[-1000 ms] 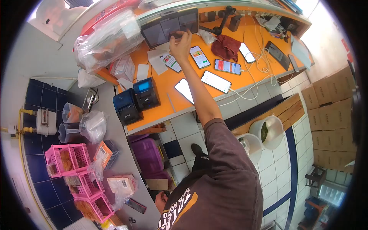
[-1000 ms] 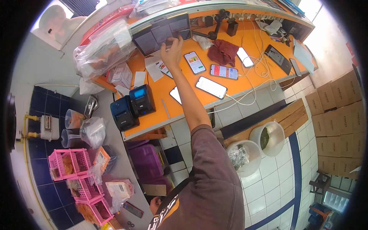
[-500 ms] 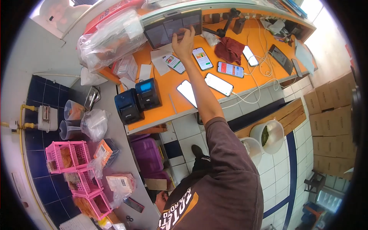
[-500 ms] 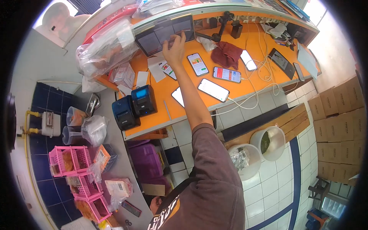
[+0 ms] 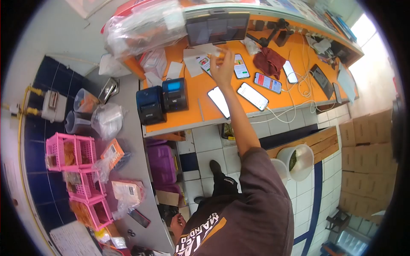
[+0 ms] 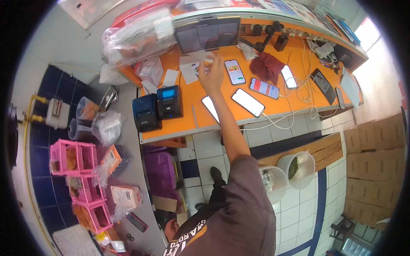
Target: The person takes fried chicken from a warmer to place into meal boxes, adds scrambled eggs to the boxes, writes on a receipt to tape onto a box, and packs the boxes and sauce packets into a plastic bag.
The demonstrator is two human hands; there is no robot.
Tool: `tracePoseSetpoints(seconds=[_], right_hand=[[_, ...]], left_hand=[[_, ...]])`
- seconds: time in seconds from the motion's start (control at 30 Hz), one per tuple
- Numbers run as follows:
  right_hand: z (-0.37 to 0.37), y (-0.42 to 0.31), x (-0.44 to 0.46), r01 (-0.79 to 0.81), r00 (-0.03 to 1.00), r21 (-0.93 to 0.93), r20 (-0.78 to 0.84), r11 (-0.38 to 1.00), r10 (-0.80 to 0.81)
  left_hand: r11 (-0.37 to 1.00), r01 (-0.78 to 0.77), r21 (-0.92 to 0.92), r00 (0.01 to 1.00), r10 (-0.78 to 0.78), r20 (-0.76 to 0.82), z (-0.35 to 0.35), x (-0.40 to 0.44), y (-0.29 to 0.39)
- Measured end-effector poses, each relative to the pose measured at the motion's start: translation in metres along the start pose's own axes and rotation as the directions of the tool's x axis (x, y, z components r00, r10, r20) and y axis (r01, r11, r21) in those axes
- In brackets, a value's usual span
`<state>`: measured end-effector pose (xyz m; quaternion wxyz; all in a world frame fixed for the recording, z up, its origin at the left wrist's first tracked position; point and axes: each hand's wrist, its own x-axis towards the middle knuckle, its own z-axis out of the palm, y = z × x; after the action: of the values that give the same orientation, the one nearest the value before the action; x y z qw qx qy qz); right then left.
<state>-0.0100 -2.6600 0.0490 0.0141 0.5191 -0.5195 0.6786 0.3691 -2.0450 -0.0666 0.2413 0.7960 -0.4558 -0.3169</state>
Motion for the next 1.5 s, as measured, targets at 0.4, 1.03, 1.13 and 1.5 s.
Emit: tracePoseSetpoints(seconds=[0.4,1.03,1.13,1.5], right_hand=[[-0.100,-0.277,-0.319,-0.309,0.702,0.306,0.712,0.900,-0.001],[-0.371,-0.829,-0.941,-0.355,-0.439,0.791,0.331,0.499,-0.836],[-0.372,-0.826,-0.963,-0.225,-0.557,0.824,0.329,0.519,-0.763],[-0.365,-0.671,-0.794,-0.342,-0.467,0.392,0.718,0.854,-0.516]], left_hand=[[0.346,0.257,-0.903,0.764,-0.644,-0.029,0.018,-0.265,-0.237],[0.435,-0.377,-0.818,-0.293,-0.894,-0.340,-0.107,-0.531,-0.347],[0.439,-0.078,-0.895,-0.236,-0.881,-0.411,-0.106,-0.550,-0.350],[0.695,0.402,-0.596,0.319,-0.716,-0.620,-0.152,-0.553,-0.348]])
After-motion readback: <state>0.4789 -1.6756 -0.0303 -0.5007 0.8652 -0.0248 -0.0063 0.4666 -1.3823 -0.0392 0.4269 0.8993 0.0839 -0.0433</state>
